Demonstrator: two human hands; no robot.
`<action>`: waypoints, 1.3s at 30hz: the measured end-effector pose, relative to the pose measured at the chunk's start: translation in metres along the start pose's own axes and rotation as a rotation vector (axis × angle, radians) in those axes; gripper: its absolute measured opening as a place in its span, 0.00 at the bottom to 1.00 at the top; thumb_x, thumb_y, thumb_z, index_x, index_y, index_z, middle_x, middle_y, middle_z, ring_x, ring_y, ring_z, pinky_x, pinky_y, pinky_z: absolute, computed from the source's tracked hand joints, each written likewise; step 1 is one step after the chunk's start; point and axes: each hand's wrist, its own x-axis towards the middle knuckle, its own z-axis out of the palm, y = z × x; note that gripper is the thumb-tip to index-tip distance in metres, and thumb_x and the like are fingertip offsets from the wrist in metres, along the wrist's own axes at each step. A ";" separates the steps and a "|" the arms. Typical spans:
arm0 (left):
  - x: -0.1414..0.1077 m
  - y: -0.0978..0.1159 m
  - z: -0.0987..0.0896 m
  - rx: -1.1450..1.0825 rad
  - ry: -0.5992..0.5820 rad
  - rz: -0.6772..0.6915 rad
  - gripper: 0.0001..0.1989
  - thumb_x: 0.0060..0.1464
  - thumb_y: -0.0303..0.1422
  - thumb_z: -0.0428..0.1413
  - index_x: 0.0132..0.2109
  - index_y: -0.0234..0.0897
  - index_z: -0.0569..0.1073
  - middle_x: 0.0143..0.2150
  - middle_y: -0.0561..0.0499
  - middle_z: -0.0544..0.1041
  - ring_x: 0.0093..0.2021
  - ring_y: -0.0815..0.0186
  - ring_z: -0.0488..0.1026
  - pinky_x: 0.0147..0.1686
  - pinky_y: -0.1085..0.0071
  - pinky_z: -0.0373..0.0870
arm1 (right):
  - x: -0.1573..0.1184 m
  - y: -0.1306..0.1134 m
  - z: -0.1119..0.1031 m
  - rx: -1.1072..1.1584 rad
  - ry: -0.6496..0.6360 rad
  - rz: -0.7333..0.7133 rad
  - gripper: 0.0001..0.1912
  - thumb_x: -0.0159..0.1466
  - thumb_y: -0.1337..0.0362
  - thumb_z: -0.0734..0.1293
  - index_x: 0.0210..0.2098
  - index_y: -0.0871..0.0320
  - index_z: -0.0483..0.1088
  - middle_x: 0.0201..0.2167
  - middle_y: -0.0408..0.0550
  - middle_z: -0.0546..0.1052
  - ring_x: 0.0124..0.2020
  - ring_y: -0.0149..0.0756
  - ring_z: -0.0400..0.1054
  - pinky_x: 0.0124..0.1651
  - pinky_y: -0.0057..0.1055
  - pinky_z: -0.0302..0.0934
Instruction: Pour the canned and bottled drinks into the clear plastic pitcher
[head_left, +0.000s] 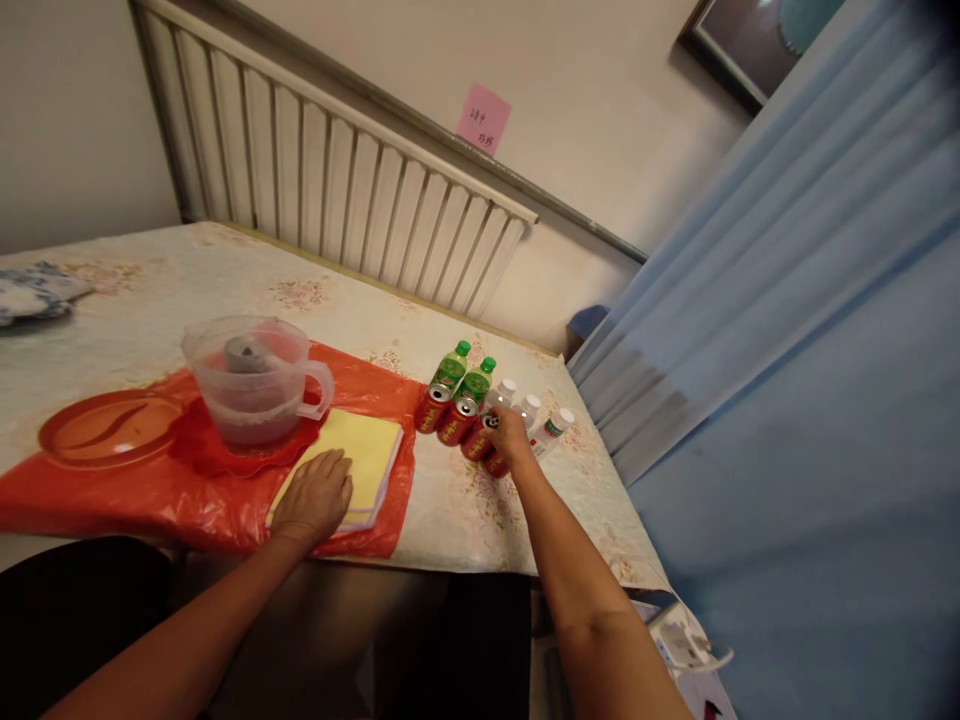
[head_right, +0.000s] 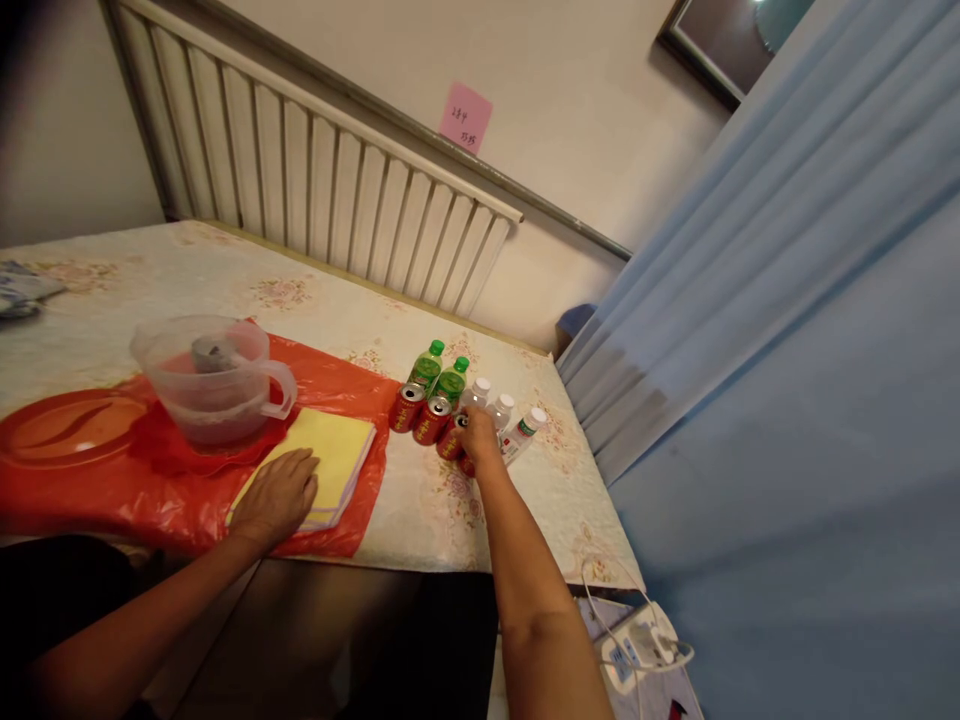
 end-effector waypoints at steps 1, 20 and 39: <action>0.000 0.000 0.000 0.012 -0.003 0.004 0.18 0.61 0.32 0.47 0.51 0.34 0.76 0.58 0.36 0.76 0.60 0.50 0.72 0.61 0.52 0.65 | 0.000 0.000 0.001 0.003 0.004 -0.002 0.14 0.54 0.72 0.73 0.41 0.57 0.78 0.38 0.49 0.81 0.39 0.41 0.72 0.45 0.34 0.65; 0.001 -0.004 0.004 0.058 0.009 0.040 0.20 0.62 0.32 0.46 0.52 0.28 0.77 0.58 0.34 0.77 0.59 0.48 0.72 0.60 0.52 0.66 | -0.102 0.054 0.017 0.421 0.543 0.365 0.23 0.58 0.55 0.68 0.49 0.61 0.74 0.42 0.55 0.81 0.39 0.43 0.75 0.48 0.38 0.67; 0.000 -0.008 0.006 0.103 0.007 0.067 0.20 0.63 0.34 0.46 0.54 0.28 0.76 0.58 0.35 0.76 0.59 0.48 0.71 0.60 0.52 0.67 | -0.106 0.049 0.089 0.372 0.477 0.538 0.29 0.53 0.57 0.74 0.52 0.62 0.74 0.43 0.57 0.81 0.43 0.47 0.75 0.47 0.35 0.65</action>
